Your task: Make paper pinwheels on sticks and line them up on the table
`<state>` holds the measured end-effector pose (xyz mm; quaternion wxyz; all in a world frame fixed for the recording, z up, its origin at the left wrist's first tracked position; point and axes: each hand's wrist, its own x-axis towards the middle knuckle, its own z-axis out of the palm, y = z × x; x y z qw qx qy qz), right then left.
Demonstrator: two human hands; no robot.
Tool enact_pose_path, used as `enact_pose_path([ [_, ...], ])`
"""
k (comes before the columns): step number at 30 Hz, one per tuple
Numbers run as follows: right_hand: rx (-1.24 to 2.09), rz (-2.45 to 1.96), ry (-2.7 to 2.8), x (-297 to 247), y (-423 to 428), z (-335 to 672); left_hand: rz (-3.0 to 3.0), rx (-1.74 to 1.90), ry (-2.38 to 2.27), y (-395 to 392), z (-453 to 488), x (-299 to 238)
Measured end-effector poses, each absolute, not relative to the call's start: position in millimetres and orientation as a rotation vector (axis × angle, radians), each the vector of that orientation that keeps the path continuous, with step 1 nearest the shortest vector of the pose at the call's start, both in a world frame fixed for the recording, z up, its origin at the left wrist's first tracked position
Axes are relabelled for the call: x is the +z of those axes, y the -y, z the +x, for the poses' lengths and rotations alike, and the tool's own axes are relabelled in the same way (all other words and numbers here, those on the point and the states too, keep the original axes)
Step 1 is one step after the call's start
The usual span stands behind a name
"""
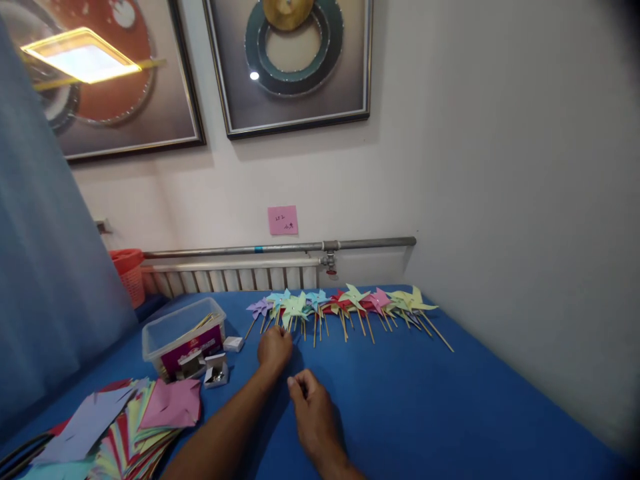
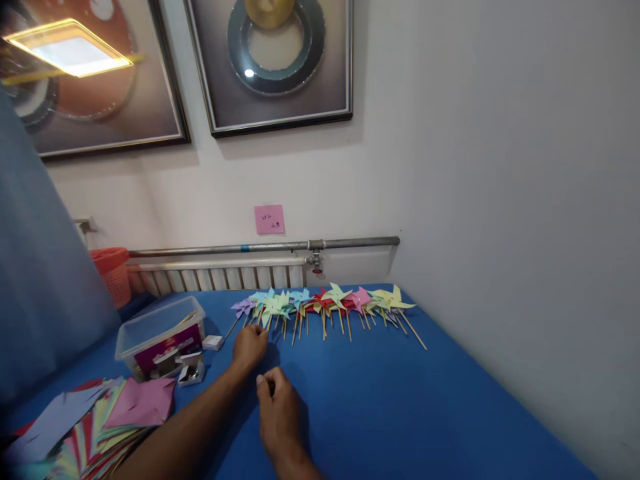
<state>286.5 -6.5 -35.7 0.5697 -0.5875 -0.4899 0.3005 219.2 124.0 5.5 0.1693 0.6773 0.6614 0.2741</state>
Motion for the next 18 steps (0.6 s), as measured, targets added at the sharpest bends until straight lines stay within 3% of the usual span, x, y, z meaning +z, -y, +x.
enact_pose_path([
  [18, 0.759, -1.393, 1.116, -47, 0, 283, 1.864, 0.67, -2.033, -173, 284, 7],
])
